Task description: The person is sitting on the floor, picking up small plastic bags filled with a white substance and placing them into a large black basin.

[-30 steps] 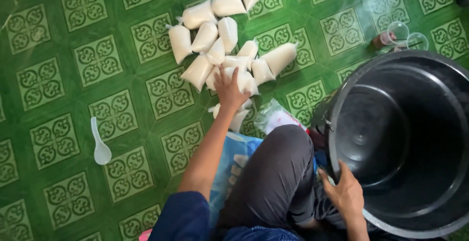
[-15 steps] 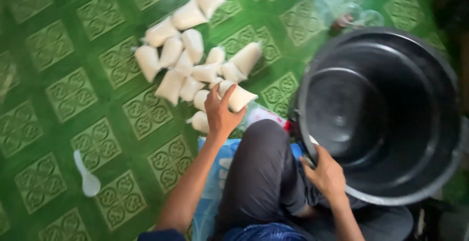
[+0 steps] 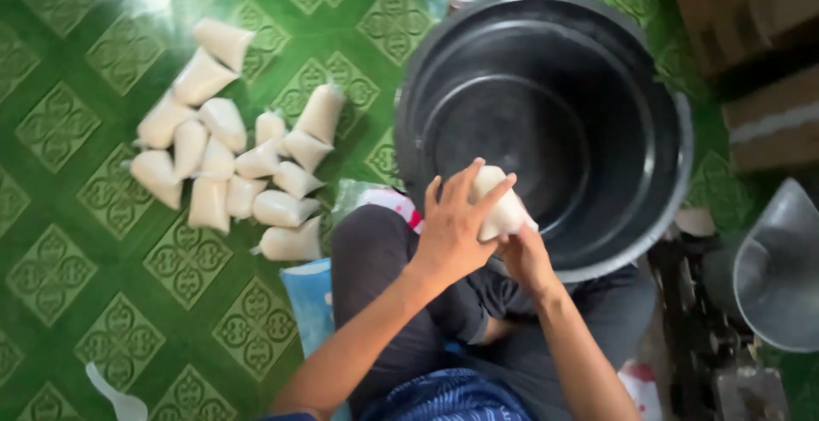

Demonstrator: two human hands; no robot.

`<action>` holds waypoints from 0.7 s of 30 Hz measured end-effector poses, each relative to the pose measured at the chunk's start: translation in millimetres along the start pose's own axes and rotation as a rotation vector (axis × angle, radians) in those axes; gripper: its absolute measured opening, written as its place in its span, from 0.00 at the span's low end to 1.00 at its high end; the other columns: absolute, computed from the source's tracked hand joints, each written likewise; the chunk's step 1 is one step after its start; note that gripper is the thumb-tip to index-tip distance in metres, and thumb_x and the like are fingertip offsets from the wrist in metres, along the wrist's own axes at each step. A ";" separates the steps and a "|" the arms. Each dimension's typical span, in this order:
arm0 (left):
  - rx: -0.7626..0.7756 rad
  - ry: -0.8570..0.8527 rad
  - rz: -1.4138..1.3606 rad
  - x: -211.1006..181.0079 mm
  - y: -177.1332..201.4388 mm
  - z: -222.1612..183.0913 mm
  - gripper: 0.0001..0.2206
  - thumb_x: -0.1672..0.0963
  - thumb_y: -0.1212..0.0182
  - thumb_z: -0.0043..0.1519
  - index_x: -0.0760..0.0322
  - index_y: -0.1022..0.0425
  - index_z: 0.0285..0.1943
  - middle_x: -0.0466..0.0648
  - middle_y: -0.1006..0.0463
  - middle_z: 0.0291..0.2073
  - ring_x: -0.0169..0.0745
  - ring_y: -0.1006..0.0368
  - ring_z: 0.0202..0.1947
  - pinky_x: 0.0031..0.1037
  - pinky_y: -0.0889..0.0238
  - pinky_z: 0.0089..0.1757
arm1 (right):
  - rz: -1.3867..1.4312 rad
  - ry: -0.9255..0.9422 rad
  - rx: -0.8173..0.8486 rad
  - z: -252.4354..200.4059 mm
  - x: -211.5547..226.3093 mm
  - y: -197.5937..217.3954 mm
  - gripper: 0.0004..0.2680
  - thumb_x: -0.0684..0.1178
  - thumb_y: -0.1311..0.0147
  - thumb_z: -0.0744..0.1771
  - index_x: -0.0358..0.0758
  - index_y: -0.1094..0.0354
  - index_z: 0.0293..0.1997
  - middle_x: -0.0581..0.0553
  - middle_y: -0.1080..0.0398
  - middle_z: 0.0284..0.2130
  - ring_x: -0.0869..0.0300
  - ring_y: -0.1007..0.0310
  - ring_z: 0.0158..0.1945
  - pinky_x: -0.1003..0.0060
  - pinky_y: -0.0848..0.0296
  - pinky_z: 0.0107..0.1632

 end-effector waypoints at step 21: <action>-0.204 0.596 0.157 130.7 43.9 -90.4 0.18 0.53 0.41 0.60 0.67 0.30 0.56 0.56 0.26 0.48 0.57 0.30 0.46 0.39 0.37 0.48 | -1.522 -0.280 0.339 135.0 -140.3 148.9 0.19 0.43 0.42 0.58 0.42 0.49 0.49 0.36 0.34 0.45 0.42 0.29 0.44 0.53 0.30 0.46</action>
Point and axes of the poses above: each hand's wrist, its own z-axis towards the middle knuckle, its own y-axis out of the back of the hand, x = y × z, the point moved 9 cm from there along z, towards the middle knuckle
